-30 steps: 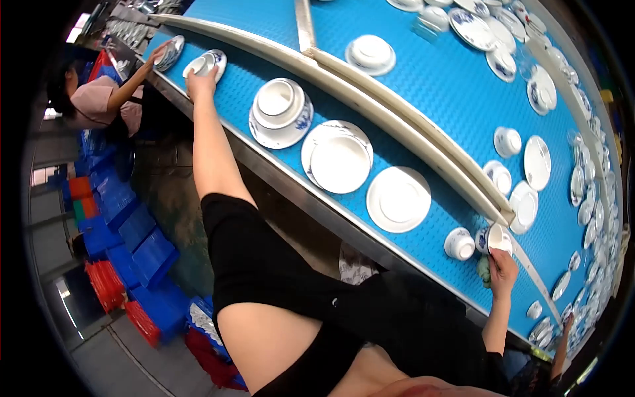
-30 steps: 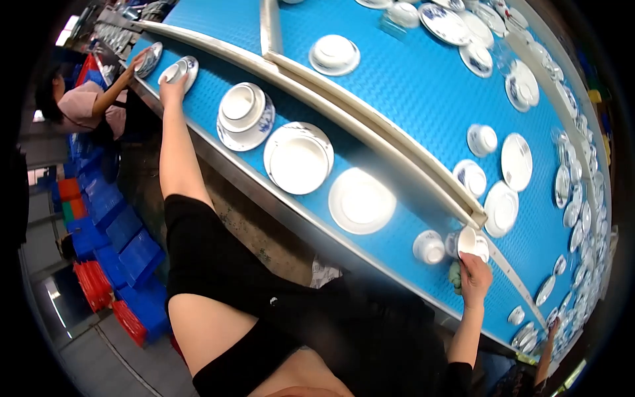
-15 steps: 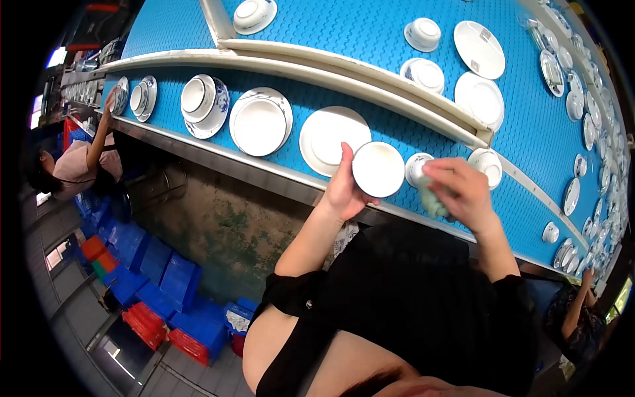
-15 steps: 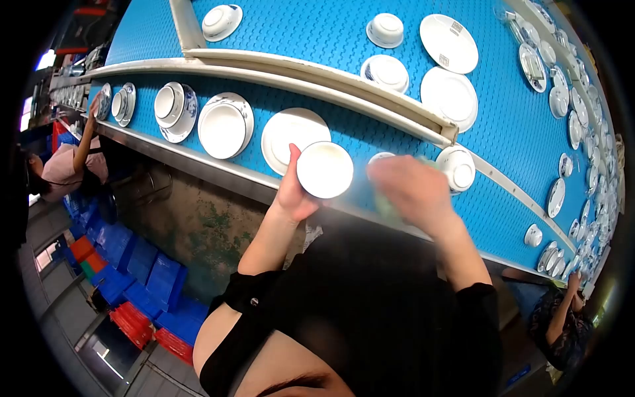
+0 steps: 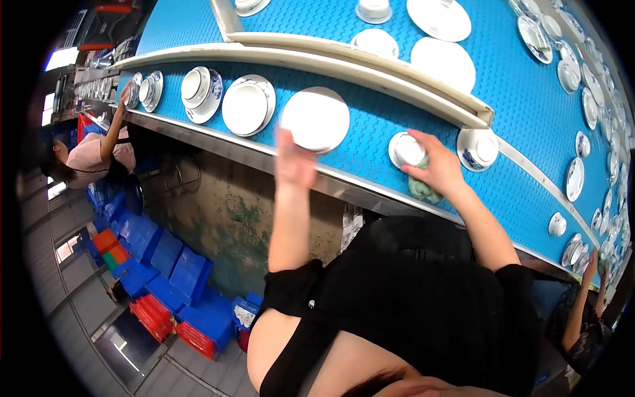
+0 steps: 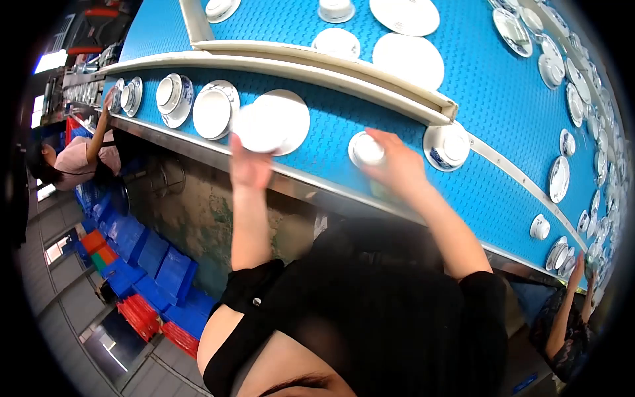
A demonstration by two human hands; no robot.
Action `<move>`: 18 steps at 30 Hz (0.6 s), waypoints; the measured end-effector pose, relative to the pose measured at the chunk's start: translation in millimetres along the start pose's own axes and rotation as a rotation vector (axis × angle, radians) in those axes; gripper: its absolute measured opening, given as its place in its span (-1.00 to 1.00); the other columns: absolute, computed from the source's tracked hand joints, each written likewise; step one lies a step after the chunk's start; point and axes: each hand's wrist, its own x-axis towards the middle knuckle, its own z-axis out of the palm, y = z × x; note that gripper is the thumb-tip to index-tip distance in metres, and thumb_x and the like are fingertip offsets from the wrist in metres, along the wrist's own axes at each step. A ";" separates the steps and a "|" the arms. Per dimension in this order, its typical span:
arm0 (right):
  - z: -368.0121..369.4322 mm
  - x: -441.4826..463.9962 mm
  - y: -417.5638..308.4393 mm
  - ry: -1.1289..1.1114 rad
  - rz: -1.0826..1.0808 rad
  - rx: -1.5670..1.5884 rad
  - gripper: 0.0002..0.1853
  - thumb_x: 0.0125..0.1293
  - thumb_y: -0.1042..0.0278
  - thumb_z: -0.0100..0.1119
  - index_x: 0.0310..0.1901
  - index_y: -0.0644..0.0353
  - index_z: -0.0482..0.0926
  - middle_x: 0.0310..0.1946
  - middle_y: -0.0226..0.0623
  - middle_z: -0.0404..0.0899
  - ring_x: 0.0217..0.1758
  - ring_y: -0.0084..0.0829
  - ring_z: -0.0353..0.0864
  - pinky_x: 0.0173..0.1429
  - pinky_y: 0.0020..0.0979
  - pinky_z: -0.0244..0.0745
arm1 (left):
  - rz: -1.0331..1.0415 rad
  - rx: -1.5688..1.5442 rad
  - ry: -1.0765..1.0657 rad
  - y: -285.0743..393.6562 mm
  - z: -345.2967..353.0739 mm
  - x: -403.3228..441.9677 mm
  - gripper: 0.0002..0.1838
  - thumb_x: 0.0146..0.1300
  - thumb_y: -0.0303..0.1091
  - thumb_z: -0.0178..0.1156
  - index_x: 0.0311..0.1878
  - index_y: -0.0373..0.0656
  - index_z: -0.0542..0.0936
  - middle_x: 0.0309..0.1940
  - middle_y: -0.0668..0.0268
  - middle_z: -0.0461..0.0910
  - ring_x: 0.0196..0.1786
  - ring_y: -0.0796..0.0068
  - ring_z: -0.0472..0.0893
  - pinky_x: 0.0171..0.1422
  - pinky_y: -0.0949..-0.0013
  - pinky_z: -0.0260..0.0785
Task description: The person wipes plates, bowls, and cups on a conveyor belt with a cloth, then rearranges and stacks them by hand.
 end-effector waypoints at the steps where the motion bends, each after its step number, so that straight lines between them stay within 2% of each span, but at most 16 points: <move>1: -3.0 -3.7 7.4 -0.048 0.112 0.387 -0.30 -0.03 0.16 0.33 0.18 0.02 0.27 0.05 -0.24 0.42 0.01 -0.33 0.49 -0.04 -0.35 0.47 | 0.158 0.118 0.124 11.3 -16.3 14.0 -0.31 0.15 0.15 0.07 0.20 -0.13 0.23 0.04 0.21 0.41 0.03 0.24 0.49 -0.13 0.20 0.51; 2: -6.2 -7.4 16.4 -0.087 0.224 0.774 -0.36 0.04 0.16 0.29 0.17 0.08 0.29 0.00 -0.25 0.46 -0.02 -0.39 0.50 -0.04 -0.37 0.46 | 0.297 0.162 0.310 26.2 -26.6 33.4 -0.43 0.22 0.02 -0.02 0.16 -0.19 0.26 0.03 0.21 0.41 0.04 0.23 0.48 -0.01 0.15 0.45; 3: 2.0 -9.9 36.0 -0.158 0.314 1.097 -0.39 0.18 0.07 0.16 0.20 0.16 0.24 -0.08 -0.16 0.50 -0.09 -0.47 0.51 -0.10 -0.44 0.43 | 0.436 0.119 0.370 39.5 -45.0 52.1 -0.51 0.25 -0.04 -0.09 0.08 -0.24 0.31 0.00 0.19 0.43 0.03 0.24 0.48 0.05 0.14 0.38; 4: 22.1 -14.8 64.8 -0.129 0.545 1.443 -0.47 0.30 0.03 -0.04 0.22 0.13 0.24 -0.04 -0.09 0.49 -0.12 -0.39 0.55 -0.10 -0.43 0.45 | 0.576 0.290 0.356 48.4 -77.9 74.7 -0.62 0.33 -0.08 -0.17 -0.05 -0.23 0.26 -0.09 0.18 0.35 -0.01 0.36 0.40 0.05 0.24 0.32; 5: 5.1 -22.7 60.9 -0.300 0.413 1.766 -0.48 0.33 -0.01 -0.14 0.22 0.12 0.23 -0.01 -0.09 0.47 -0.12 -0.34 0.56 -0.11 -0.41 0.46 | 0.717 0.456 0.498 52.3 -98.7 90.0 -0.66 0.35 -0.14 -0.22 -0.13 -0.27 0.31 -0.14 0.18 0.38 -0.04 0.40 0.39 0.06 0.29 0.29; 6: -10.9 -28.8 52.8 -0.477 0.244 2.074 -0.48 0.36 -0.04 -0.25 0.23 0.11 0.23 0.01 -0.08 0.45 -0.12 -0.29 0.56 -0.12 -0.39 0.48 | 0.775 0.821 0.572 54.0 -155.5 114.2 -0.63 0.35 -0.16 -0.22 -0.08 -0.33 0.35 -0.10 0.08 0.43 -0.02 0.29 0.42 0.07 0.24 0.28; 7: -18.1 -33.0 57.9 -0.584 0.002 2.239 -0.48 0.39 -0.05 -0.40 0.24 0.08 0.20 0.01 -0.08 0.45 -0.17 -0.19 0.58 -0.18 -0.34 0.53 | 0.685 0.993 0.568 66.7 -171.7 119.4 -0.60 0.34 -0.16 -0.19 -0.03 -0.34 0.35 -0.05 0.01 0.42 -0.01 0.19 0.42 0.09 0.20 0.27; 8: -23.2 -42.4 59.1 -0.537 0.000 2.236 -0.48 0.39 -0.05 -0.40 0.24 0.08 0.20 0.01 -0.08 0.45 -0.17 -0.19 0.58 -0.18 -0.34 0.53 | 0.595 1.167 0.559 67.3 -175.9 115.1 -0.57 0.32 -0.15 -0.17 0.02 -0.35 0.35 -0.01 -0.05 0.41 0.01 0.09 0.43 0.10 0.16 0.25; 10: -30.6 -58.3 58.5 -0.083 0.740 2.108 -0.21 0.20 -0.44 -0.45 0.12 0.12 0.34 -0.23 0.19 0.51 -0.68 -0.31 0.49 -0.66 -0.38 0.30 | 0.555 1.467 0.745 70.4 -131.4 91.8 -0.54 0.27 -0.14 -0.06 0.08 -0.33 0.34 0.06 -0.08 0.38 0.05 -0.01 0.40 0.13 0.11 0.22; 12: -33.1 -69.9 67.0 -0.001 0.709 1.959 -0.19 0.17 -0.47 -0.44 0.10 0.14 0.34 -0.25 0.16 0.52 -0.69 -0.37 0.46 -0.68 -0.45 0.23 | 0.984 1.670 0.912 56.8 -79.0 67.0 -0.56 0.22 -0.17 0.03 0.06 -0.28 0.37 0.05 0.01 0.41 0.06 0.00 0.39 0.14 0.10 0.20; 13: -35.3 -73.0 67.3 0.017 0.707 2.004 -0.22 0.20 -0.43 -0.42 0.09 0.15 0.35 -0.27 0.15 0.52 -0.69 -0.37 0.46 -0.68 -0.45 0.23 | 1.100 1.671 0.798 49.7 -62.3 60.4 -0.57 0.18 -0.20 0.10 0.05 -0.25 0.39 0.06 0.07 0.42 0.08 0.05 0.39 0.16 0.11 0.19; 14: -37.8 -79.4 71.0 0.031 0.701 2.049 -0.26 0.23 -0.39 -0.40 0.08 0.15 0.36 -0.28 0.13 0.52 -0.68 -0.37 0.46 -0.69 -0.45 0.23 | 1.099 1.635 0.549 38.2 -52.4 56.9 -0.55 0.17 -0.21 0.13 0.08 -0.22 0.38 0.06 0.08 0.42 0.08 0.04 0.39 0.17 0.11 0.18; 15: -38.5 -86.2 73.4 0.045 0.700 2.055 -0.26 0.23 -0.39 -0.40 0.08 0.15 0.36 -0.28 0.13 0.52 -0.68 -0.37 0.46 -0.69 -0.45 0.23 | 0.952 1.666 0.269 24.0 -48.4 57.0 -0.54 0.17 -0.18 0.12 0.09 -0.22 0.38 0.05 0.07 0.42 0.08 0.03 0.39 0.18 0.11 0.18; 16: -37.6 -93.2 74.4 0.106 0.481 1.781 -0.32 0.25 -0.32 -0.36 0.07 0.15 0.37 -0.30 0.10 0.52 -0.68 -0.37 0.46 -0.69 -0.45 0.23 | 0.799 1.675 -0.003 8.9 -45.1 59.5 -0.53 0.18 -0.16 0.11 0.10 -0.21 0.38 0.04 0.07 0.43 0.08 0.03 0.39 0.18 0.12 0.18; 17: -36.8 -99.3 77.7 0.162 0.277 1.496 -0.38 0.28 -0.25 -0.31 0.05 0.16 0.38 -0.33 0.06 0.52 -0.67 -0.38 0.46 -0.70 -0.45 0.22 | 0.885 1.783 -0.102 -7.0 -35.4 62.3 -0.52 0.18 -0.11 0.09 0.10 -0.20 0.39 0.03 0.06 0.43 0.08 0.03 0.39 0.18 0.12 0.19; 18: -34.9 -103.0 90.8 0.176 0.276 1.501 -0.38 0.28 -0.25 -0.31 0.05 0.16 0.38 -0.33 0.06 0.52 -0.67 -0.38 0.46 -0.70 -0.45 0.22 | 0.973 1.888 -0.206 -21.8 -23.0 62.2 -0.51 0.19 -0.07 0.07 0.10 -0.20 0.40 0.02 0.05 0.44 0.08 0.02 0.40 0.17 0.12 0.20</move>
